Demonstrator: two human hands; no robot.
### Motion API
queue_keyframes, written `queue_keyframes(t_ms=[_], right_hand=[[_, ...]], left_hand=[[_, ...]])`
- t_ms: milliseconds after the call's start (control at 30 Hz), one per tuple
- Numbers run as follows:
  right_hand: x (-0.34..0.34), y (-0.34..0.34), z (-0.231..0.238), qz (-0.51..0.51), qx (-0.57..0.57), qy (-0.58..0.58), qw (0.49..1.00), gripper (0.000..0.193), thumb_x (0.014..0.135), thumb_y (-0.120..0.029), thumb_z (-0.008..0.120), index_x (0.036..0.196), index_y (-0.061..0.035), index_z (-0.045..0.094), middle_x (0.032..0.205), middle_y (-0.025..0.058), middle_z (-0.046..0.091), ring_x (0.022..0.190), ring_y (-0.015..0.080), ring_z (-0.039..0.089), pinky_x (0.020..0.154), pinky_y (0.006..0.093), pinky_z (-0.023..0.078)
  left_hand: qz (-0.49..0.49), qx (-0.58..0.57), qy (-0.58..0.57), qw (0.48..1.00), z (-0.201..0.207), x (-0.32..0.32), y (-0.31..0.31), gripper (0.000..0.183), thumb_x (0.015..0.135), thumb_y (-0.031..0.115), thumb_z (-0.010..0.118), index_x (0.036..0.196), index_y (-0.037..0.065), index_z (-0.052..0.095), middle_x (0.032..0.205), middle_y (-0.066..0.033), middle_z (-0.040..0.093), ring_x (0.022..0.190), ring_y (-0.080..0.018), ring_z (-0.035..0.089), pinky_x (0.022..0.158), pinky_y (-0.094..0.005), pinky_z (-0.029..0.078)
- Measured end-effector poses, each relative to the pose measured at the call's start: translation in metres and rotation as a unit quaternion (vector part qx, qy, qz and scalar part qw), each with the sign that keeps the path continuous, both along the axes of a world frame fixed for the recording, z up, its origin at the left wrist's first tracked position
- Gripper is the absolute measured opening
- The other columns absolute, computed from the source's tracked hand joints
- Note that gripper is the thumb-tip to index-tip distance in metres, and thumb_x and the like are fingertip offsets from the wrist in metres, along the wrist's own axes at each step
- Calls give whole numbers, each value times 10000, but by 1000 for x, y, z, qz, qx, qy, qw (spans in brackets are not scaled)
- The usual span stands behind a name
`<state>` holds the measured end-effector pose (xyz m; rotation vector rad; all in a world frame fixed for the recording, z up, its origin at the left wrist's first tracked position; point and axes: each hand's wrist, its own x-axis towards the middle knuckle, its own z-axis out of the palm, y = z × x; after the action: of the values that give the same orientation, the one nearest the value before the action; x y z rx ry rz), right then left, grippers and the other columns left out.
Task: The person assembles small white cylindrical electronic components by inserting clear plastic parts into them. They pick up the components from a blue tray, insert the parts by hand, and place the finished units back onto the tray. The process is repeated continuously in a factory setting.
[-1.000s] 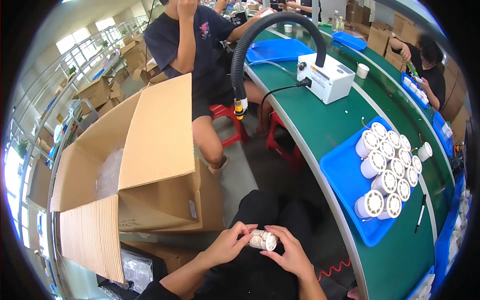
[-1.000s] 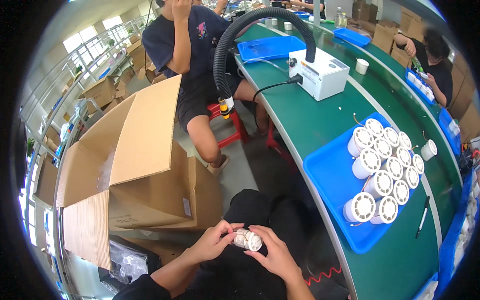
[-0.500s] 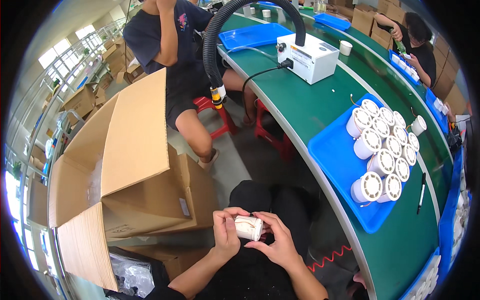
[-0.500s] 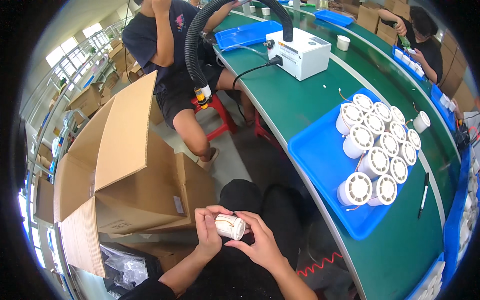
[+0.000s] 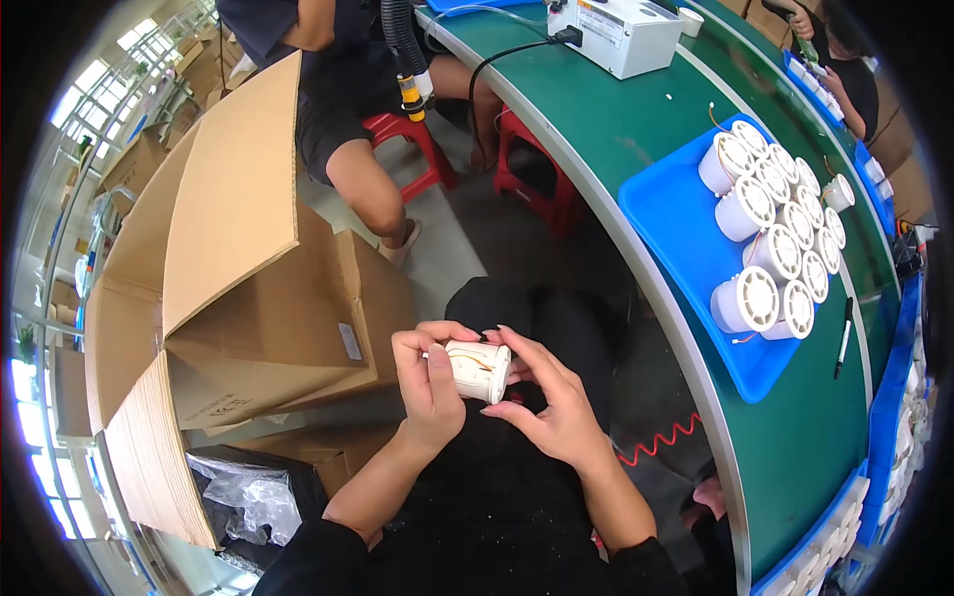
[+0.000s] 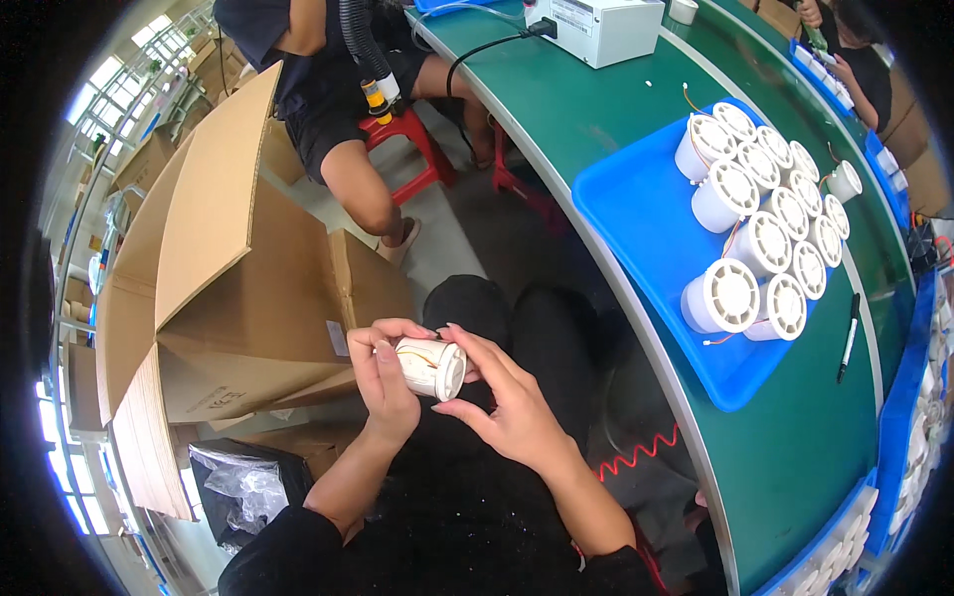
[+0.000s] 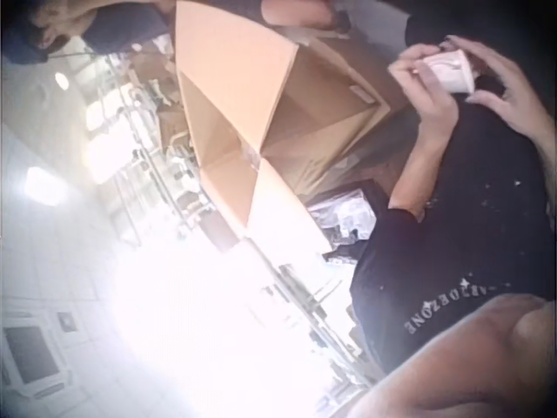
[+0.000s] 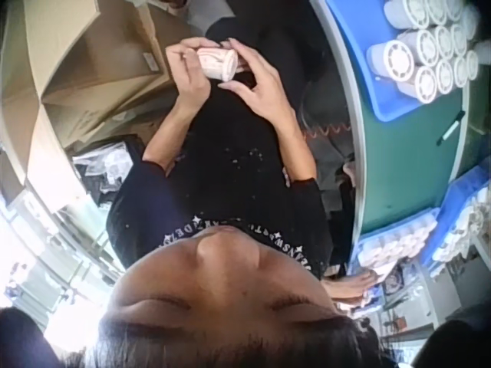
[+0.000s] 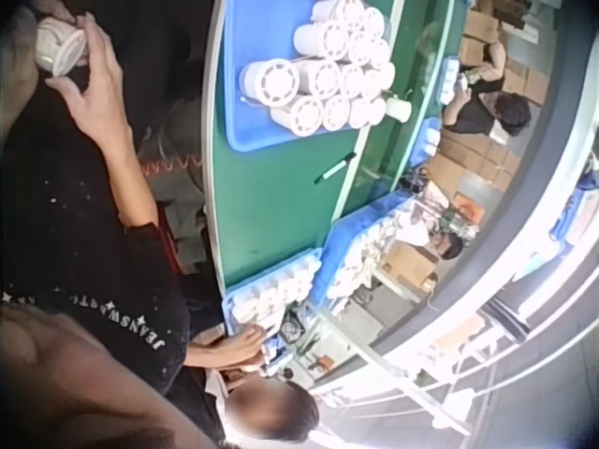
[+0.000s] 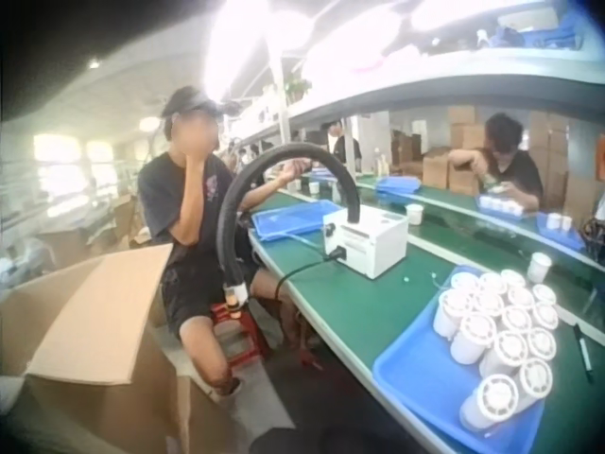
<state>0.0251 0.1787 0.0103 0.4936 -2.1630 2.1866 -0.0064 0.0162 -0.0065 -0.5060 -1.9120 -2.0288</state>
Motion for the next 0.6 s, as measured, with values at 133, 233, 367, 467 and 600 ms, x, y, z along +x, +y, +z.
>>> queue_keyframes(t_ms=[133, 233, 367, 467, 600], right_hand=[[1, 1, 5, 2, 9, -10, 1000, 729, 703, -68, 835, 1351, -7, 506, 1371, 182, 547, 1070, 223, 640, 856, 322, 547], [0, -1, 2, -18, 30, 70, 997, 725, 702, -77, 837, 1347, -6, 513, 1377, 196, 539, 1065, 230, 645, 840, 318, 555], [0, -3, 4, -23, 34, 102, 994, 702, 712, -110, 837, 1337, -6, 535, 1368, 208, 540, 1070, 245, 644, 829, 319, 559], [1, -3, 6, -28, 44, 111, 992, 686, 720, -131, 836, 1330, -6, 547, 1351, 214, 548, 1069, 252, 644, 831, 321, 559], [2, -2, 7, -17, 27, 86, 996, 686, 720, -137, 839, 1328, -5, 550, 1335, 208, 557, 1055, 237, 645, 838, 319, 556]], left_hand=[[11, -16, 20, 1000, 5, 1, -1, 141, 1045, 160, 354, 998, 32, 318, 1014, -195, 573, 870, -171, 570, 801, -307, 488], [15, -13, 19, 1000, 9, 3, -1, 146, 1047, 166, 344, 999, 31, 319, 1006, -195, 575, 866, -174, 572, 794, -308, 488], [17, -4, 15, 1000, 10, 5, -2, 160, 1050, 176, 331, 999, 26, 318, 1004, -195, 576, 855, -177, 574, 784, -305, 489], [20, -6, 14, 1000, 12, 6, -2, 160, 1049, 175, 327, 999, 23, 316, 1005, -197, 574, 845, -175, 572, 777, -301, 489], [27, -25, 38, 999, 16, 8, -3, 157, 1044, 171, 331, 996, 23, 313, 1005, -204, 571, 835, -173, 569, 770, -298, 488]])
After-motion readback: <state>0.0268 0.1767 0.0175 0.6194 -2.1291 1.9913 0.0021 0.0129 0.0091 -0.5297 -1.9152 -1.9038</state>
